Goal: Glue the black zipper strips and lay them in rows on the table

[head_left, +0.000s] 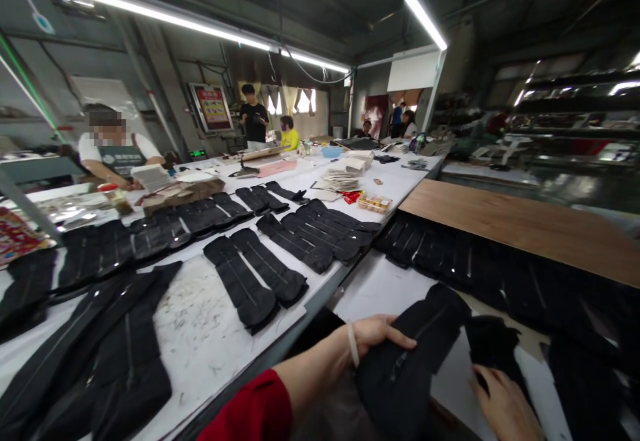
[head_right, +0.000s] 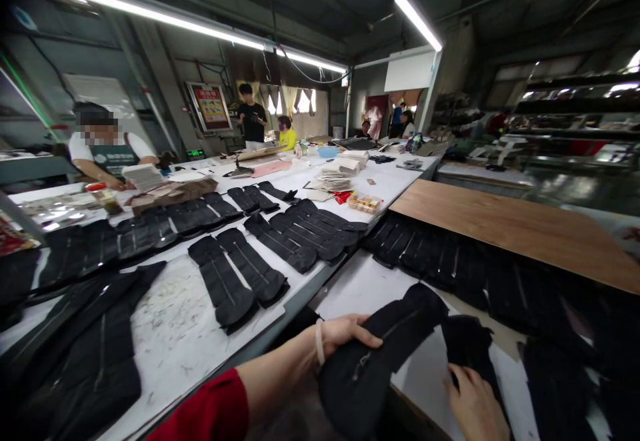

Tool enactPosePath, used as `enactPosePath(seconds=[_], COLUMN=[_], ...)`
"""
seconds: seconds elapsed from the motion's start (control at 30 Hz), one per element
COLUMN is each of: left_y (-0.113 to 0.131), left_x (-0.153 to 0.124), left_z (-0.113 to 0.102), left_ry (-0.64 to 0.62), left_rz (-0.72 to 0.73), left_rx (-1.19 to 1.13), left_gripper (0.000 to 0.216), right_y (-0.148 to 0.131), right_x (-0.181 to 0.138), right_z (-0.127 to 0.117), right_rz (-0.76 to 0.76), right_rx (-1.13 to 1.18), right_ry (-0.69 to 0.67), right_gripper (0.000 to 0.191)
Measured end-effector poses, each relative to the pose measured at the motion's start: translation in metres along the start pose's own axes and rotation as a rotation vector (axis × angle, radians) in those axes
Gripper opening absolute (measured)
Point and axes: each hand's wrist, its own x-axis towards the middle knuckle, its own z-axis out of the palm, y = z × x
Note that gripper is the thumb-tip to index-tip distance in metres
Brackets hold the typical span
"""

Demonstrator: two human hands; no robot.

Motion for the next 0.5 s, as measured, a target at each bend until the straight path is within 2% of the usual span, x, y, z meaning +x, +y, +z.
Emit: enactPosePath(seconds=[0.1,0.2,0.27,0.33,0.4,0.43,0.5], left_y=[0.014,0.02,0.024,0.025,0.019,0.013,-0.009], left_x=[-0.058,-0.127,-0.175,-0.222,-0.262,-0.279,-0.305], left_z=[-0.018,-0.033,-0.038,-0.04,-0.042,-0.044,-0.051], left_ry=[-0.038,-0.097,-0.065,0.007,0.102,0.153,0.336], left_rz=[0.022,0.073,0.12,0.125,0.1,0.081,0.059], left_rx=[0.004,-0.016,0.017,0.078,0.152,0.191,0.258], left_gripper=[0.023,0.045,0.049,0.051,0.051,0.052,0.054], right_y=[-0.002,0.004,0.005,-0.006,-0.038,-0.062,-0.124], right_x=[0.001,0.008,0.019,0.032,0.038,0.036,0.019], right_z=[0.0,0.003,0.001,-0.006,-0.021,-0.031,-0.05], right_rz=[0.016,0.051,0.07,0.129,0.23,0.289,0.319], right_rx=[-0.038,-0.059,-0.047,0.0,0.144,0.295,0.764], right_ry=[-0.008,-0.028,-0.057,-0.071,-0.099,-0.173,-0.365], right_gripper=[0.043,0.042,0.036,0.031,0.029,0.029,0.039])
